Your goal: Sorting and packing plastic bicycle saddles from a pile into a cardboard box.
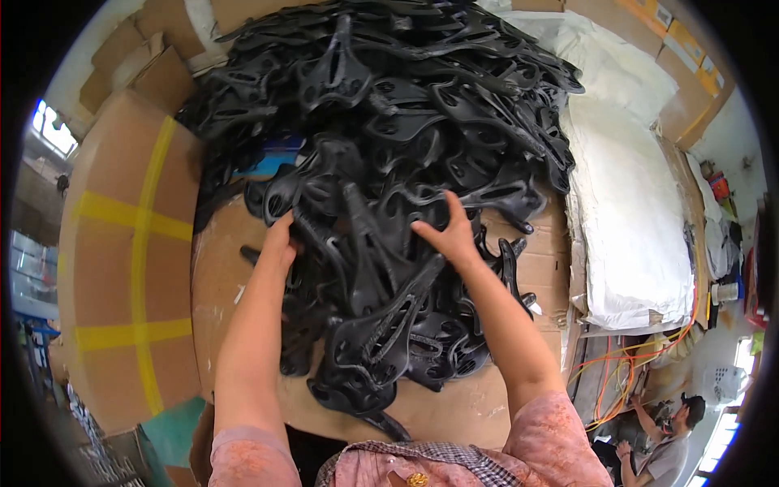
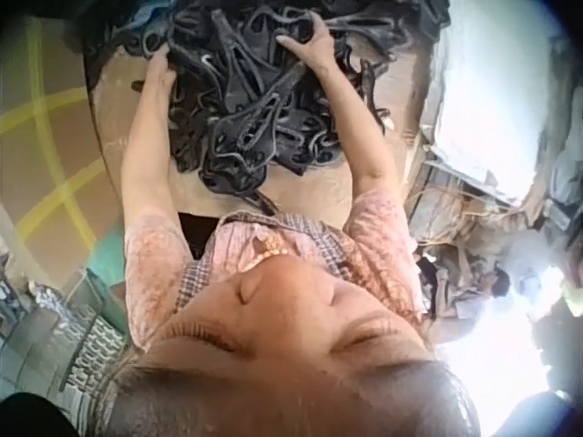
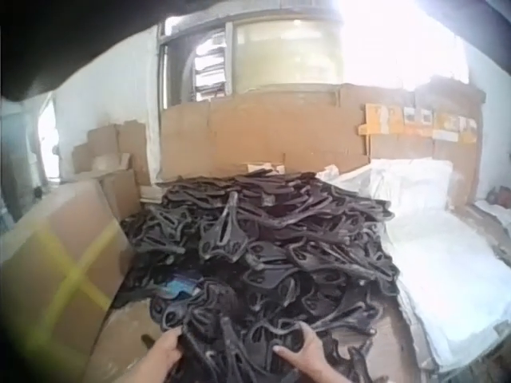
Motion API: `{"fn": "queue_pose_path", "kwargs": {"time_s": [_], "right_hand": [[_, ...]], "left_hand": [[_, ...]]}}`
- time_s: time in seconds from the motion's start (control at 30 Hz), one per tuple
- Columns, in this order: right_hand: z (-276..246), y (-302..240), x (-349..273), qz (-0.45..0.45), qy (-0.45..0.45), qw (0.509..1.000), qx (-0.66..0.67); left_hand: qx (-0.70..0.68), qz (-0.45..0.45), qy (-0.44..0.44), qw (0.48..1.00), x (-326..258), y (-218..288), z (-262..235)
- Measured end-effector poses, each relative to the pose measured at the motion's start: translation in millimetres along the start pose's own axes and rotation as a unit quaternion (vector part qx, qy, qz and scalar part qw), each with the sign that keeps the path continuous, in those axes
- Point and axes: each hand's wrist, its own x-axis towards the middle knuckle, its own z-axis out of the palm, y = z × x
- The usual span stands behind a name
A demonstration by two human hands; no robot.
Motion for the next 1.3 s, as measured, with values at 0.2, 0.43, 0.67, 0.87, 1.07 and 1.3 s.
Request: {"fn": "queue_pose_path", "kwargs": {"time_s": [0.2,0.43,0.67,0.87,1.07,1.3], "right_hand": [[119,-78,-96,0.003,-0.181,0.976,-0.118],[229,-186,-261,-0.034,-0.445,0.892,-0.068],[291,-256,-392,0.001,-0.622,0.741,0.252],[172,-198,-248,-0.14,-0.357,0.906,0.182],[-84,48,-103,0.063,0.124,0.978,-0.154],[-24,77,-177,0.108,0.13,0.943,-0.288]], "left_hand": [[-0.031,0.015,0.154,0.987,-146,-1,-153],[-0.125,0.024,0.35,0.928,-384,-26,-306],[-0.236,0.011,0.43,0.871,-611,-128,-393],[0.197,0.028,0.729,0.655,-624,-110,-379],[0.301,0.142,0.612,0.718,-512,-55,-389],[0.494,0.093,0.381,0.776,-259,30,-296]]}}
